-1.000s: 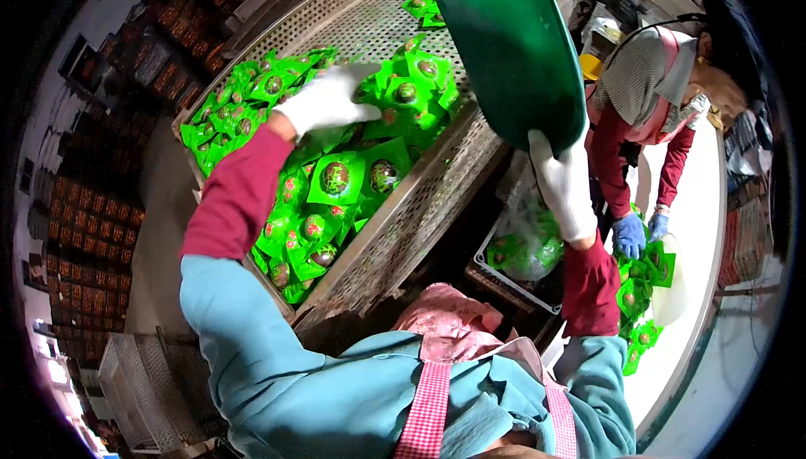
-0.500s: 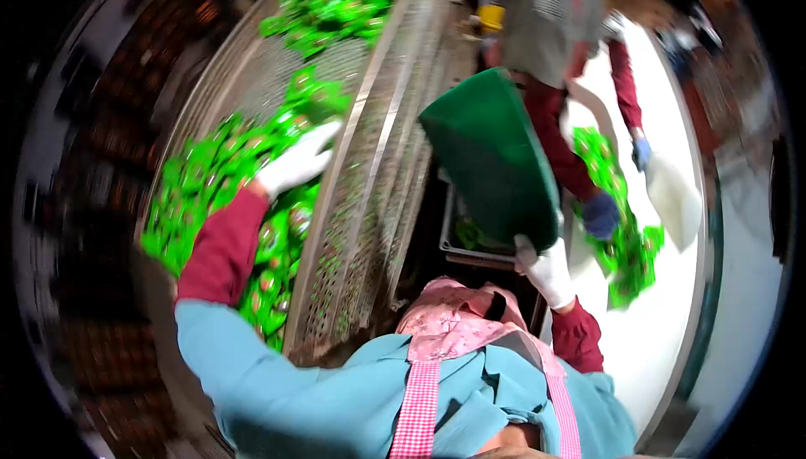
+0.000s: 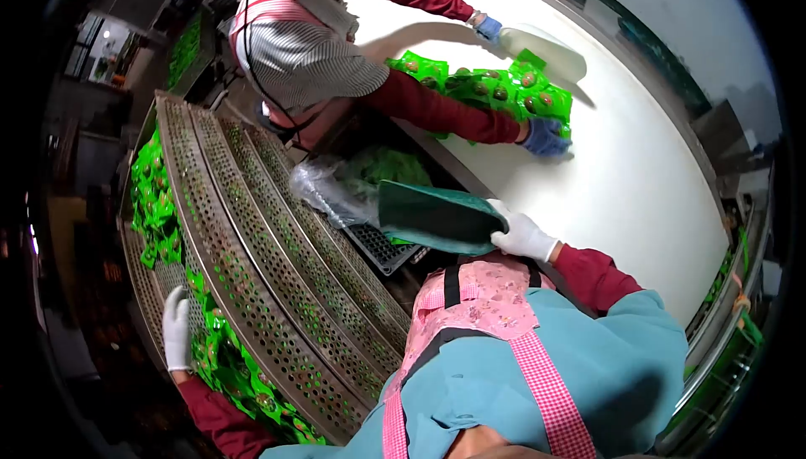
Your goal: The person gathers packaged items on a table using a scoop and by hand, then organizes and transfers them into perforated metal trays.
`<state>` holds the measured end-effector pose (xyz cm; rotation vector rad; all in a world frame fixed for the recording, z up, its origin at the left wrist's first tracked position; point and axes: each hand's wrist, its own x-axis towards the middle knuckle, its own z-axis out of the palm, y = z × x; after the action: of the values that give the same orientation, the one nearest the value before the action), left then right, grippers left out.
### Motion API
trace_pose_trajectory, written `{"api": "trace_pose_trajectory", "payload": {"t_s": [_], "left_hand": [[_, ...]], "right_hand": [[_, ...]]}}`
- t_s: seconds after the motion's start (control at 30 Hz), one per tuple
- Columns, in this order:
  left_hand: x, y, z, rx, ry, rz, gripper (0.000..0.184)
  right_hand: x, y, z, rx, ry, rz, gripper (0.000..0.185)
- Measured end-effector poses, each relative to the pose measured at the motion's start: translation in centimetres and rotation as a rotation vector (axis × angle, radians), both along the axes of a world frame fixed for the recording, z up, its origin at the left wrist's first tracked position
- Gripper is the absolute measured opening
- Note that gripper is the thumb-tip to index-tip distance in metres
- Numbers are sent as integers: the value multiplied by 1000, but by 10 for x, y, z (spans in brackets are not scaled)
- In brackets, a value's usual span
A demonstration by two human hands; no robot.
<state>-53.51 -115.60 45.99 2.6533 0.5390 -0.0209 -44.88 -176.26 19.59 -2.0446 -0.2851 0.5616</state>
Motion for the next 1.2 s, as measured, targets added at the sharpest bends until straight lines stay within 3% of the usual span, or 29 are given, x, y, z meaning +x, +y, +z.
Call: {"api": "trace_pose_trajectory", "payload": {"t_s": [0.07,0.1,0.13,0.23,0.37,0.47,0.53,0.6,0.73,0.8,0.97,1.2], "left_hand": [[18,4,9,-56,-139,-62,37],[33,-22,14,-73,-174,-142,36],[48,-59,20,-75,-166,-158,36],[86,-170,19,47,-3,-503,37],[117,-238,-30,215,222,-886,40],[127,-243,-83,328,341,-1069,44],[128,-236,-107,271,368,-1074,42],[127,-224,-126,231,382,-1022,42],[127,-212,-142,409,527,-961,40],[127,-200,-152,356,478,-981,41],[134,-195,-156,333,450,-966,40],[136,-204,-152,331,534,-936,42]], "right_hand": [[-8,-17,0,53,242,-112,61],[-12,-23,-12,65,226,-136,62],[-16,-25,-14,66,233,-152,62],[-19,-31,-25,107,250,-224,60],[-30,-39,-29,296,368,-346,51],[-41,-56,-46,377,478,-470,41],[-53,-72,-58,491,550,-686,32],[-66,-92,-60,389,497,-779,24],[-84,-107,-63,508,564,-986,26],[-85,-108,-73,575,553,-1090,29],[-89,-105,-109,817,682,-996,33],[-90,-94,-115,577,514,-1109,34]]}}
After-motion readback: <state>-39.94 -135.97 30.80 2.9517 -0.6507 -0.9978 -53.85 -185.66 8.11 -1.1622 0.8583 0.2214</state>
